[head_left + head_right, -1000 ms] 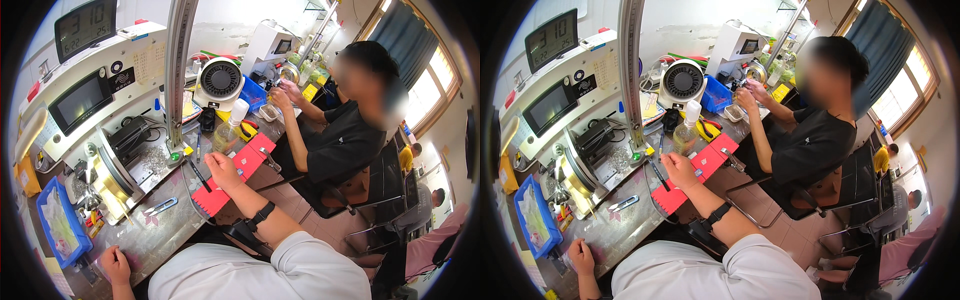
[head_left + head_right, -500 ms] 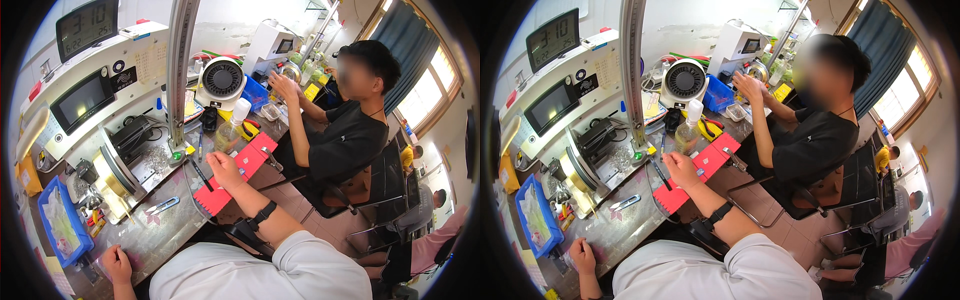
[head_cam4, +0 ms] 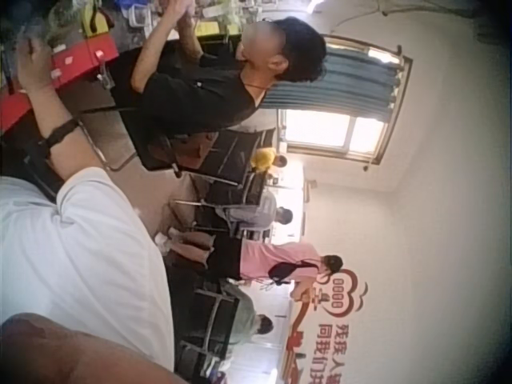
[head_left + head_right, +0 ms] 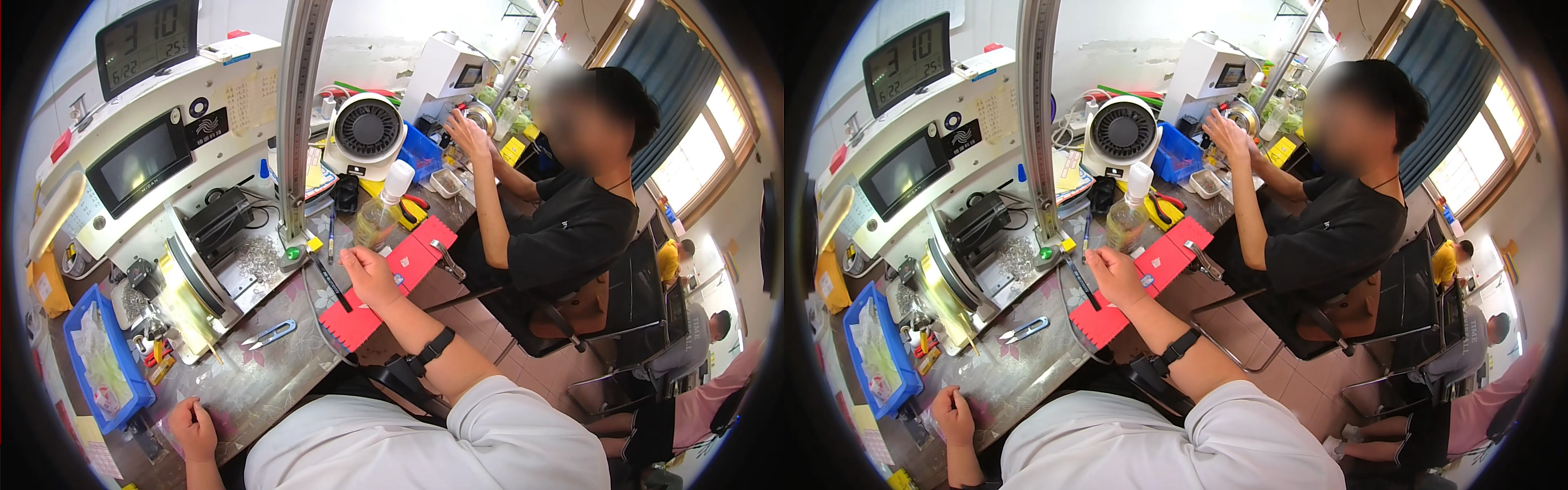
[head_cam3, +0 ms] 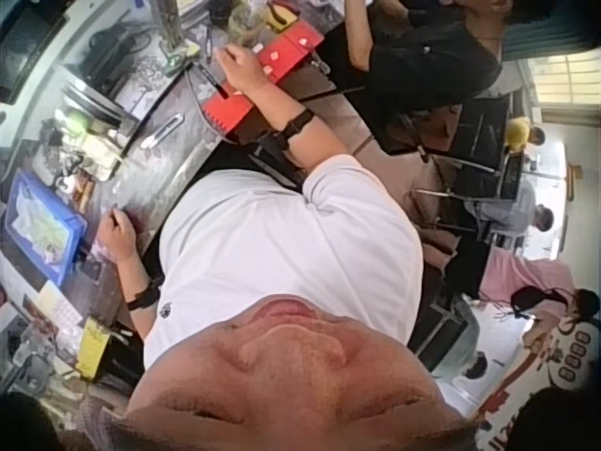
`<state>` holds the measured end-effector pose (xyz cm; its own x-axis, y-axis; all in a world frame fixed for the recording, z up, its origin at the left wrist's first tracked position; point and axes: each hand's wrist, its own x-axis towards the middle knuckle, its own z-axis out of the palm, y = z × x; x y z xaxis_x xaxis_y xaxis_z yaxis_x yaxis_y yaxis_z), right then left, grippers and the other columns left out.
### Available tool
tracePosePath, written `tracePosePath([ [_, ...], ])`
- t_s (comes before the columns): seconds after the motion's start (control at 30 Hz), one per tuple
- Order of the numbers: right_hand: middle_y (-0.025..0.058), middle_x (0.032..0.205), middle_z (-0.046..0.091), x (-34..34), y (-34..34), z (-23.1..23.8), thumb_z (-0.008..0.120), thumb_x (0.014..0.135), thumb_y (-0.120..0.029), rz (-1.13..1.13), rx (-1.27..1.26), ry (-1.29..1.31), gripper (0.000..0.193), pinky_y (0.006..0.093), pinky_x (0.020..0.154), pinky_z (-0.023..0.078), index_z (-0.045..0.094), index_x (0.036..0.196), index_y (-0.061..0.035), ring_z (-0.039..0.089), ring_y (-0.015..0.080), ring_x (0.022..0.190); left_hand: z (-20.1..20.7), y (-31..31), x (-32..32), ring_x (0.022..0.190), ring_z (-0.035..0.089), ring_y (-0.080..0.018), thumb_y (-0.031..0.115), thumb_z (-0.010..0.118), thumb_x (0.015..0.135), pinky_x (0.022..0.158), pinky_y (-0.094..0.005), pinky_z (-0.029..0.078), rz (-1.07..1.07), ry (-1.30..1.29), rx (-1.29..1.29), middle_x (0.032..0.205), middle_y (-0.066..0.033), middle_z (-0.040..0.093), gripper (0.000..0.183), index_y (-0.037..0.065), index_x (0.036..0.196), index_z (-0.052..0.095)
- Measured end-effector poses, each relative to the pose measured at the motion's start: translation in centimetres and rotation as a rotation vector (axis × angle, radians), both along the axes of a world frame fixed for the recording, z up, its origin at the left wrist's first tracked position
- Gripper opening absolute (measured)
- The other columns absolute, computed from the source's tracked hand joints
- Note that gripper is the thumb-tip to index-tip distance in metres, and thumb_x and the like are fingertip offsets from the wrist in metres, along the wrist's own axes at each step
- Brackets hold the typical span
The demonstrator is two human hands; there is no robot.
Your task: Assembling small metal parts using a winding machine, pliers, and adhesive.
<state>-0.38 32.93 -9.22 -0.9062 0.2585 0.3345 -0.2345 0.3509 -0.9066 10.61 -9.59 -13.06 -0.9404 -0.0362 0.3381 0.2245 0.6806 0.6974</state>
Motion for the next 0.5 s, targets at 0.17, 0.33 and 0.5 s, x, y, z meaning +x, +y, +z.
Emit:
tracePosePath([
  [0.17,0.0033,0.058,0.049,-0.13,0.00,-0.29,0.055,0.094,-0.032,-0.008,0.018,0.006,0.036,0.0284,0.055,0.038,0.062,0.082,0.0011,0.044,0.0096,0.057,0.03,0.07,-0.08,0.069,0.059,-0.0287,0.004,0.055,0.081,0.064,-0.0360,0.044,-0.009,0.023,0.001,0.076,-0.0159,0.062,0.009,-0.002,0.084,0.062],
  [0.33,0.0029,0.059,0.049,0.46,-0.19,-0.11,0.055,0.094,-0.030,-0.011,0.011,-0.012,0.034,0.0281,0.055,0.039,0.062,0.082,0.0011,0.044,0.0094,0.057,0.06,-0.21,0.49,0.072,0.059,-0.0285,0.003,0.056,0.081,0.067,-0.0360,0.044,-0.004,-0.017,-0.038,0.078,-0.0152,0.062,0.009,-0.001,0.085,0.063],
  [0.5,0.0029,0.059,0.050,0.53,-0.28,-0.07,0.056,0.094,-0.028,-0.011,-0.004,-0.007,0.032,0.0280,0.056,0.040,0.062,0.081,0.0011,0.045,0.0092,0.058,-0.15,-0.36,0.47,0.073,0.058,-0.0282,0.003,0.056,0.081,0.068,-0.0361,0.044,-0.004,-0.017,-0.020,0.079,-0.0146,0.062,0.009,-0.001,0.086,0.063],
])
